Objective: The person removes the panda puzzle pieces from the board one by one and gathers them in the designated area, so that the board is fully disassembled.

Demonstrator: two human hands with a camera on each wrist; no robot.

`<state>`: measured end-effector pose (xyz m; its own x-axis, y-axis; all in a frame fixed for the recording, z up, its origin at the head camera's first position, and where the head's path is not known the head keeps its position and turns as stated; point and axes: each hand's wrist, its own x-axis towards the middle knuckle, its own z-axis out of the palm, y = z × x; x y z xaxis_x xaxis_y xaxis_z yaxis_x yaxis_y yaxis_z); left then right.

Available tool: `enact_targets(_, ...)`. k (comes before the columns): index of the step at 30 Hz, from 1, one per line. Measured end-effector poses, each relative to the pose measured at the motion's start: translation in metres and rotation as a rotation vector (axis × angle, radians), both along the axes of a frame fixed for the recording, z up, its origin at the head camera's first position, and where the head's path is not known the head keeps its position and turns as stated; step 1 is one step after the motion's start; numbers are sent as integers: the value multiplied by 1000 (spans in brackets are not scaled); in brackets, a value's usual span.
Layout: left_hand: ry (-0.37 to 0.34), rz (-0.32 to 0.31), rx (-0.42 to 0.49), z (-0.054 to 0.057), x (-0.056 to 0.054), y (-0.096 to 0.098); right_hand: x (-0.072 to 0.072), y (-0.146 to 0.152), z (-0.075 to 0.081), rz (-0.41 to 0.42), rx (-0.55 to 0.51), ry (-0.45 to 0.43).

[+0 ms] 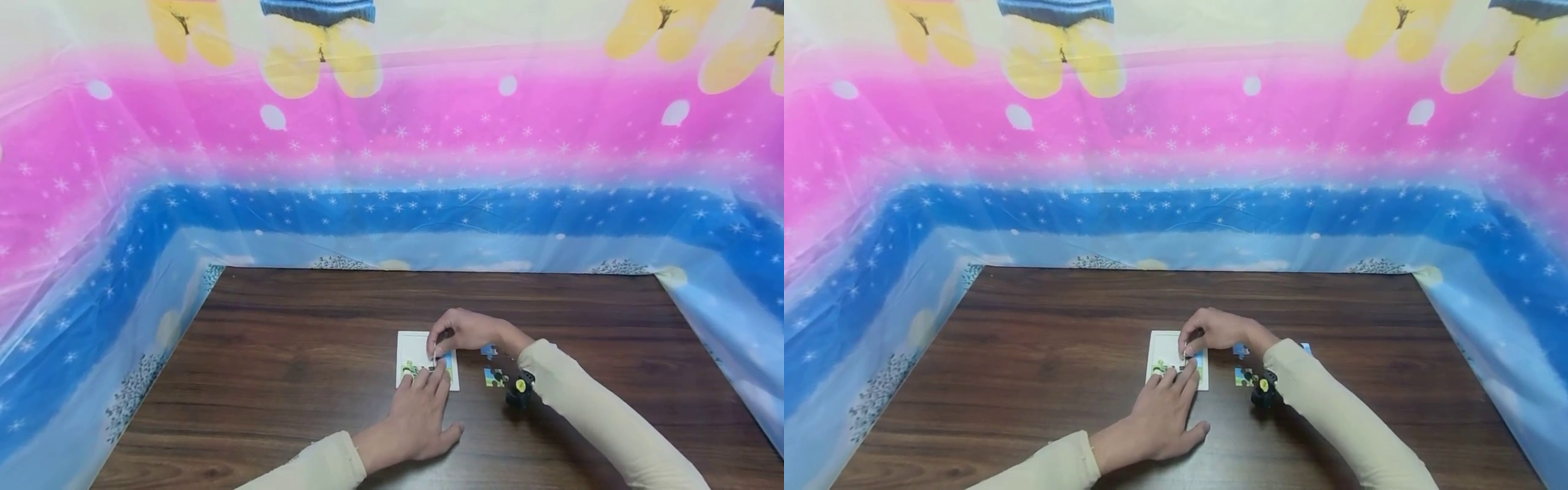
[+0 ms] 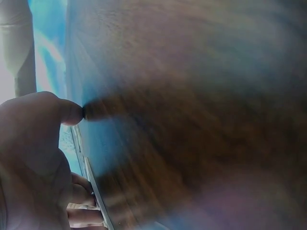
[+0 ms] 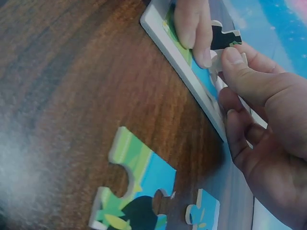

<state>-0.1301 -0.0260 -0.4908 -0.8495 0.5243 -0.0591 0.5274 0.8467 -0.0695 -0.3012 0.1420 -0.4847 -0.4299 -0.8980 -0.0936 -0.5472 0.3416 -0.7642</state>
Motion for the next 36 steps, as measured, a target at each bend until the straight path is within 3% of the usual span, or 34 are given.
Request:
enact_targets(15,-34,-7,1,1,-3,0,6,1,-1,-40,7,79)
enact_targets(36,-54,-6,-3,4,-3,-4,6,0,-6,-55,-54,-2)
